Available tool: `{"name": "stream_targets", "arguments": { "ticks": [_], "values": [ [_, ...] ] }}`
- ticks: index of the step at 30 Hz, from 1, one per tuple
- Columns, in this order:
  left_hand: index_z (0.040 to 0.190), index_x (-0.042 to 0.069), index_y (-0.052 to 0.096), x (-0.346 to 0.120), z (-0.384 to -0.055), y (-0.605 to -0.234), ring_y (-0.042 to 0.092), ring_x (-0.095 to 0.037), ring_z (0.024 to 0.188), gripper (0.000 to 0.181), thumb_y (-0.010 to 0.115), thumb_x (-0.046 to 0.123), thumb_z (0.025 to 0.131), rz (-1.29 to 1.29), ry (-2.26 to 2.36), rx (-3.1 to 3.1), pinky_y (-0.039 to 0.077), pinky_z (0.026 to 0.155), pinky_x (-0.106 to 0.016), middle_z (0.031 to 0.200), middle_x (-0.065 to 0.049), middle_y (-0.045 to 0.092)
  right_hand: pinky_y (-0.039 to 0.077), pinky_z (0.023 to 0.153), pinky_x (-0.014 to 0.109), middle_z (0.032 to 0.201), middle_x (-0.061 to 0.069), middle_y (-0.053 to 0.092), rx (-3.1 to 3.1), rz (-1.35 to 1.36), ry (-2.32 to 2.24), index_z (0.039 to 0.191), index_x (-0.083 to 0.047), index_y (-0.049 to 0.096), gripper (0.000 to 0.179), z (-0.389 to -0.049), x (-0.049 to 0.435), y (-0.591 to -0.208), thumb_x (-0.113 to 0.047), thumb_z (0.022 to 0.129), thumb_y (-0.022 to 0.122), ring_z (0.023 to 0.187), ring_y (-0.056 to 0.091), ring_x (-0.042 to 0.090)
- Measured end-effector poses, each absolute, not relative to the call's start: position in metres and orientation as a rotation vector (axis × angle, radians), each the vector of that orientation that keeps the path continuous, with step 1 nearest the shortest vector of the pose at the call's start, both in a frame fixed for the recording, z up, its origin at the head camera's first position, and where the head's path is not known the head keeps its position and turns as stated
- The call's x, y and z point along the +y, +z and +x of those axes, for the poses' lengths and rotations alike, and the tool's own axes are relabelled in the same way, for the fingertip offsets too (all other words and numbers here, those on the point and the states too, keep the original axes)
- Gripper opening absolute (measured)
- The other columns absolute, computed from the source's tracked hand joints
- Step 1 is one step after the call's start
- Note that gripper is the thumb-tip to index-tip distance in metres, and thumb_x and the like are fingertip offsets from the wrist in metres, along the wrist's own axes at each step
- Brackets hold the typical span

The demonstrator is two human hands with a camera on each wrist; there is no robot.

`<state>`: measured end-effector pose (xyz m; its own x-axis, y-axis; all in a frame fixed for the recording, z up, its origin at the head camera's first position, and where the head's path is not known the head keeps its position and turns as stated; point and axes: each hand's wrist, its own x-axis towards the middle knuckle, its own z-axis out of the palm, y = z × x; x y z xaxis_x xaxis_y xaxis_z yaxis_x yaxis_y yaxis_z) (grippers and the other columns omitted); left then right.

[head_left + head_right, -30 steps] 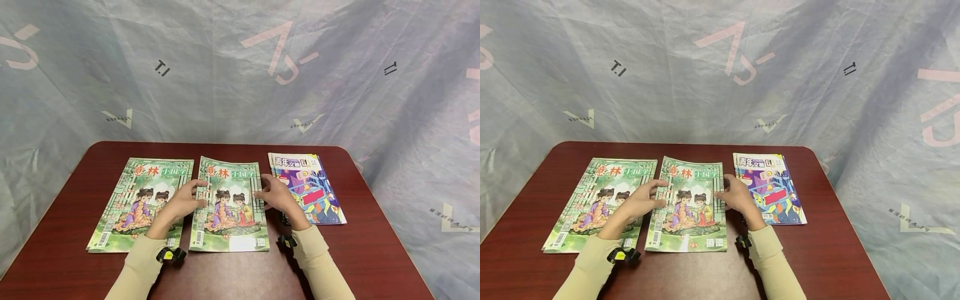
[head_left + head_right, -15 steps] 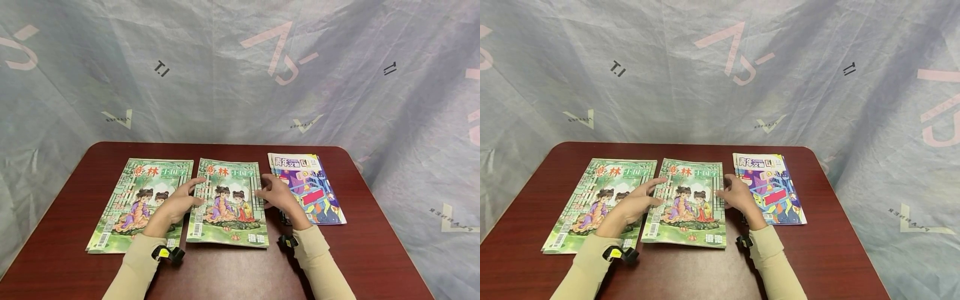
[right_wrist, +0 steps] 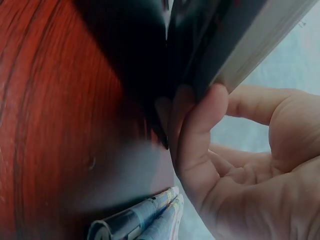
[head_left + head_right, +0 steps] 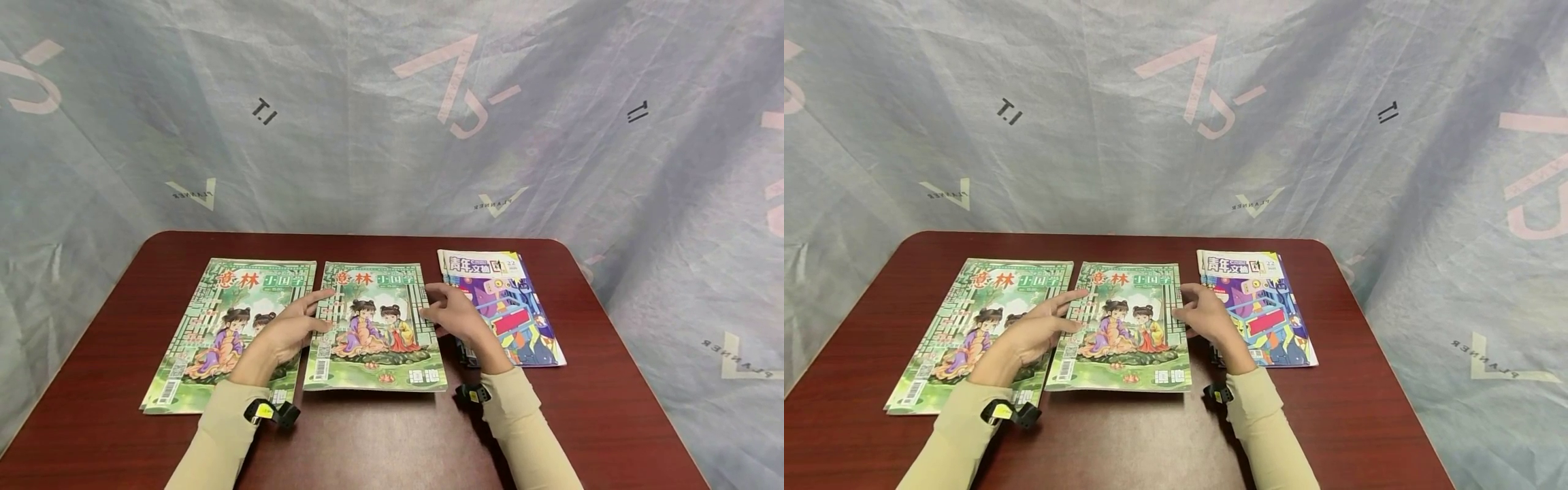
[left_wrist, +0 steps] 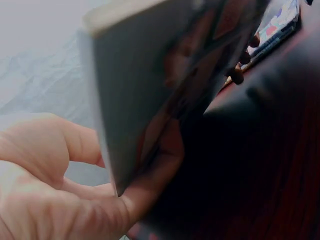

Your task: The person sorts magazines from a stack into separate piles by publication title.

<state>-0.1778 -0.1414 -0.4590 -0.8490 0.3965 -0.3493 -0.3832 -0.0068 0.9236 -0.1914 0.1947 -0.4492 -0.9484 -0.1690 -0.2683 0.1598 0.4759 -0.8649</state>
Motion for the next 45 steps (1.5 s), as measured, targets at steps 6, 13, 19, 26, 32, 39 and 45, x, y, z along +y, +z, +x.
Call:
{"name": "stream_targets", "arguments": {
  "ticks": [6,13,19,26,32,39,45],
  "values": [
    [0.176,0.007,0.025,-0.1388,-0.1776,-0.4592,-0.013,-0.046,0.169,0.084,0.058,-0.012,0.102,0.032,1.857,1.829,0.014,0.128,-0.079,0.183,-0.025,-0.014,0.064,0.067,0.038,0.080,0.000,0.054,2.445,-0.077,-1.473,0.166,0.000,0.046,0.062,-0.1908,0.1983,-0.4475,0.000,0.107,0.067,0.083,0.062,0.019],
    [0.175,0.010,0.031,-0.1373,-0.1779,-0.4619,0.024,-0.042,0.162,0.081,0.062,-0.010,0.103,0.073,1.816,1.941,0.043,0.068,-0.028,0.184,-0.025,-0.001,0.062,0.066,0.038,0.076,-0.002,0.052,2.470,-0.120,-1.486,0.165,0.000,0.047,0.062,-0.1927,0.1994,-0.4461,0.003,0.106,0.067,0.081,0.063,0.018],
    [0.175,0.010,0.031,-0.1377,-0.1770,-0.4580,-0.003,-0.045,0.170,0.084,0.065,-0.010,0.101,0.116,1.799,2.003,0.043,0.105,-0.049,0.185,-0.022,0.001,0.065,0.074,0.048,0.087,0.009,0.066,2.483,-0.133,-1.523,0.165,0.001,0.046,0.062,-0.1926,0.1992,-0.4426,0.004,0.107,0.066,0.088,0.069,0.025],
    [0.174,0.011,0.033,-0.1387,-0.1786,-0.4591,0.000,-0.042,0.171,0.082,0.064,-0.010,0.102,0.103,1.806,2.006,0.050,0.074,-0.033,0.185,-0.024,0.002,0.065,0.069,0.040,0.095,0.012,0.069,2.473,-0.101,-1.549,0.166,-0.002,0.047,0.062,-0.1925,0.1969,-0.4427,0.003,0.107,0.067,0.089,0.070,0.023],
    [0.174,0.012,0.034,-0.1391,-0.1800,-0.4600,0.012,-0.038,0.168,0.081,0.062,-0.011,0.102,0.085,1.828,1.980,0.042,0.058,-0.026,0.185,-0.023,0.001,0.066,0.071,0.045,0.097,0.013,0.068,2.477,-0.109,-1.555,0.166,-0.002,0.047,0.062,-0.1920,0.1970,-0.4420,0.004,0.107,0.067,0.090,0.070,0.024],
    [0.174,0.013,0.034,-0.1365,-0.1789,-0.4577,0.024,-0.041,0.163,0.083,0.064,-0.011,0.101,0.082,1.821,1.986,0.043,0.059,-0.025,0.185,-0.024,0.001,0.065,0.073,0.049,0.098,0.014,0.069,2.474,-0.092,-1.569,0.167,-0.003,0.046,0.062,-0.1903,0.1976,-0.4396,0.004,0.108,0.066,0.091,0.070,0.025],
    [0.174,0.014,0.034,-0.1375,-0.1782,-0.4566,0.016,-0.044,0.168,0.083,0.064,-0.010,0.101,0.094,1.781,2.031,0.046,0.071,-0.028,0.185,-0.023,0.003,0.066,0.075,0.048,0.099,0.016,0.070,2.459,-0.078,-1.579,0.168,-0.004,0.045,0.063,-0.1889,0.1959,-0.4397,0.004,0.108,0.066,0.090,0.070,0.024]
  ]
}}
